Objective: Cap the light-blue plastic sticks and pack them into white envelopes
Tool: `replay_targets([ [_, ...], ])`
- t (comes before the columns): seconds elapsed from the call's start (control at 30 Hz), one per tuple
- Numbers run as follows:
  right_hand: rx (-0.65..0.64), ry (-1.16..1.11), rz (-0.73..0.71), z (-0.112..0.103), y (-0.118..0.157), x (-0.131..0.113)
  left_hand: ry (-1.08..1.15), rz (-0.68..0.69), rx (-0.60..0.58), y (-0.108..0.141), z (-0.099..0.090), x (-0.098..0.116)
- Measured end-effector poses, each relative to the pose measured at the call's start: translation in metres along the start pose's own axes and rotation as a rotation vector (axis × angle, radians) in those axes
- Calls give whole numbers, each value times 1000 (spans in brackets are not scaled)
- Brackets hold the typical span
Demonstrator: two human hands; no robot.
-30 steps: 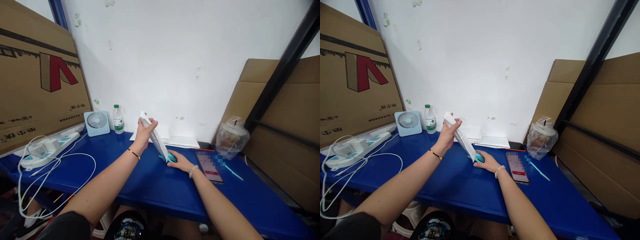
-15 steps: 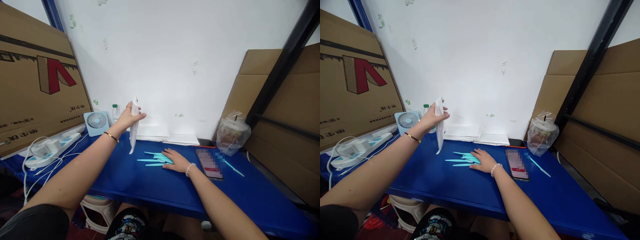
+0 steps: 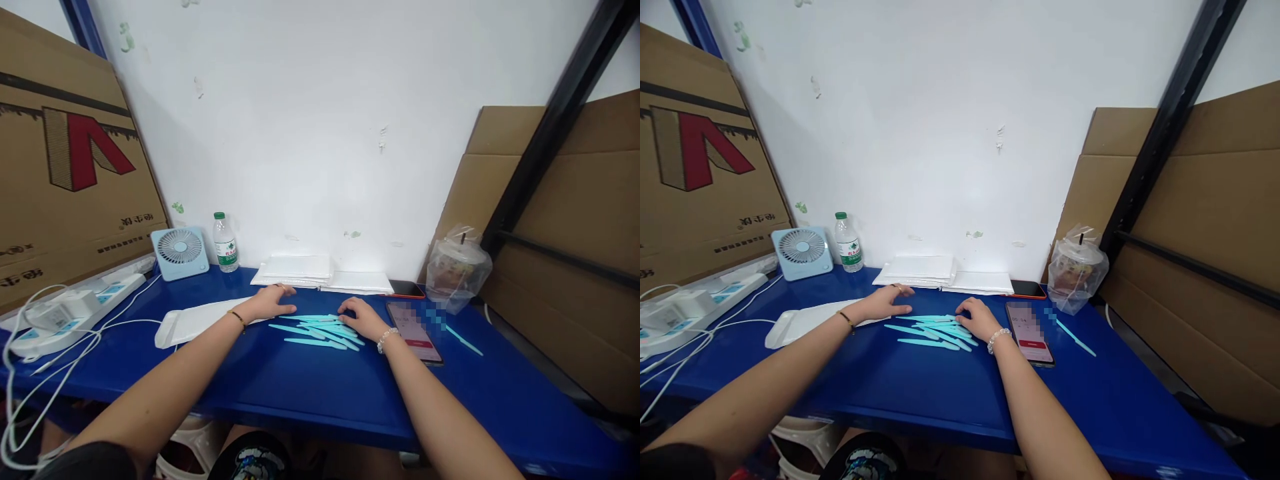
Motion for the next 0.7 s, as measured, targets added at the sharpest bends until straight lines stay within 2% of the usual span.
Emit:
replay_targets([
  [0.07, 1, -5, 2, 4, -3, 0, 40, 97, -37, -17, 15, 22],
  [0.13, 3, -10, 1, 8, -6, 0, 63, 115, -120, -31, 33, 33],
  [0.23, 6, -9, -5, 12, -9, -1, 125, 111, -216, -44, 52, 36],
  [0.3, 9, 4, -5, 13, -12, -1, 165, 110, -229, -48, 57, 33],
  [0.4, 18, 24, -2, 11, -15, 1, 188, 119, -189, -50, 55, 26],
  [0.57, 63, 31, 64, -2, -22, 14, 63, 79, -9, -53, 38, 15],
  [0.7, 53, -57, 97, -2, -35, 15, 75, 126, 48, -52, 35, 17],
])
Point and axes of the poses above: each hand's wrist, its own y-axis away from the middle knuckle, its own z-axis out of the palm, x = y × z, the point moved 6 cm from there along -y, towards the middle knuckle, and after that the axes turned 5 degrees about -y, right-handed, at the moved point
